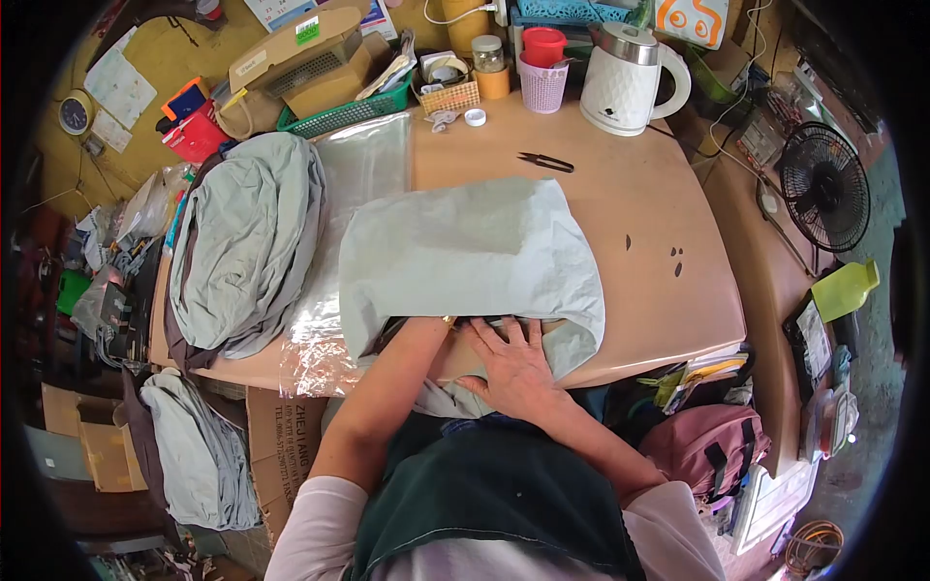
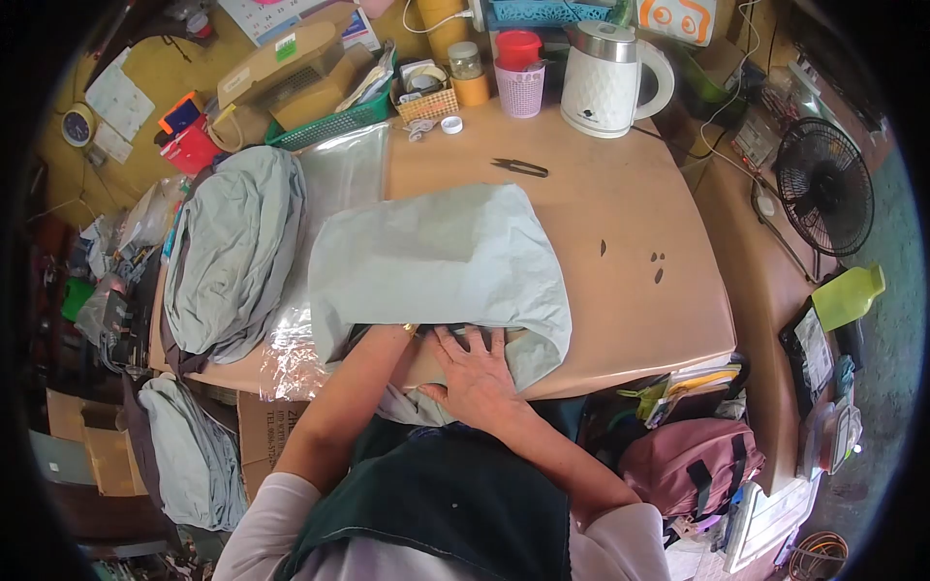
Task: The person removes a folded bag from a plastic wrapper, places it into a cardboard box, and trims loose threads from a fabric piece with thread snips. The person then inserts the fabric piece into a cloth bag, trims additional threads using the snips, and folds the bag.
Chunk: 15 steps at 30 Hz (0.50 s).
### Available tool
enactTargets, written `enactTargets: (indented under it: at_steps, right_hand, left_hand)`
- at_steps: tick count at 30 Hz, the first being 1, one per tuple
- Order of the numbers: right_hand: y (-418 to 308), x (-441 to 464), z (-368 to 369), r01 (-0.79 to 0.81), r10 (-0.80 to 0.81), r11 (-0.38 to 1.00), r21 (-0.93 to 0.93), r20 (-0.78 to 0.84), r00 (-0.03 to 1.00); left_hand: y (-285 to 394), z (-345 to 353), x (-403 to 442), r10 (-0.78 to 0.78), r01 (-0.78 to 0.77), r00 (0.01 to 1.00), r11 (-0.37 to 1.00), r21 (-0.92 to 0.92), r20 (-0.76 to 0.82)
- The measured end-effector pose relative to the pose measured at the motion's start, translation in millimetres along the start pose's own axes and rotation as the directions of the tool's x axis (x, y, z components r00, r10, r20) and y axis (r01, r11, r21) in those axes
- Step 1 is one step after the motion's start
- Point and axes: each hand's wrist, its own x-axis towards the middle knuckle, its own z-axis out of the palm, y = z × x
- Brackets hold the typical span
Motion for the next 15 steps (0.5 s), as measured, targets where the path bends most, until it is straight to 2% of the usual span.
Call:
enactTargets:
  at_steps: [4, 5, 6, 7, 8, 9, 10, 11, 12, 13, 14, 15]
  right_hand:
    - [3, 0, -9, -0.021, 0.020, 0.999, 0.027, 0.034, 0.999]
    - [5, 0, -16, -0.072, 0.068, 0.997, 0.025, 0.137, 0.988]
    - [9, -2, -24, -0.123, 0.115, 0.992, 0.017, 0.238, 0.964]
    - [19, -9, -32, -0.119, 0.112, 0.993, 0.015, 0.232, 0.966]
    - [36, -22, -41, 0.078, -0.107, 0.988, 0.134, 0.218, 0.970]
    - [51, -33, -54, 0.270, -0.318, 0.931, 0.244, 0.181, 0.931]
    - [58, -36, -88, 0.251, -0.414, 0.804, 0.539, 0.204, 0.887]
    - [69, -34, -120, 0.186, -0.513, 0.599, 0.779, 0.196, 0.836]
    - [91, -39, -133, 0.094, -0.370, 0.444, 0.891, 0.087, 0.925]
    - [106, -39, -143, 0.037, -0.194, 0.254, 0.967, 0.013, 0.981]
    - [116, -17, -149, 0.007, 0.127, 0.438, 0.899, -0.069, 0.990]
    - [128, 9, -150, -0.080, 0.411, 0.585, 0.807, -0.210, 0.887]
  left_hand:
    - [8, 0, -10, -0.009, 0.009, 1.000, 1.000, 0.009, 0.026]
    - [18, -6, -21, 0.016, -0.016, 0.999, 1.000, 0.015, 0.049]
    - [31, -12, -38, 0.062, -0.066, 0.993, 0.997, 0.030, 0.100]
    - [56, -33, -61, 0.120, -0.134, 0.970, 0.989, 0.056, 0.210]
    - [64, -53, -85, 0.392, -0.383, 0.906, 0.920, -0.089, 0.161]
    - [71, -83, -105, 0.416, -0.321, 0.859, 0.892, -0.318, 0.299]
    - [71, -117, -116, 0.299, -0.091, 0.827, 0.907, -0.412, 0.476]
    - [55, -129, -125, 0.072, 0.060, 0.961, 0.889, -0.455, 0.268]
    - [41, -136, -134, -0.188, 0.187, 0.981, 0.828, -0.528, 0.053]
    - [21, -144, -126, -0.253, 0.130, 0.943, 0.879, -0.459, -0.217]
    - [-5, -147, -107, -0.282, 0.100, 0.835, 0.922, -0.374, -0.473]
    - [-46, -131, -84, -0.226, 0.019, 0.784, 0.939, -0.342, -0.578]
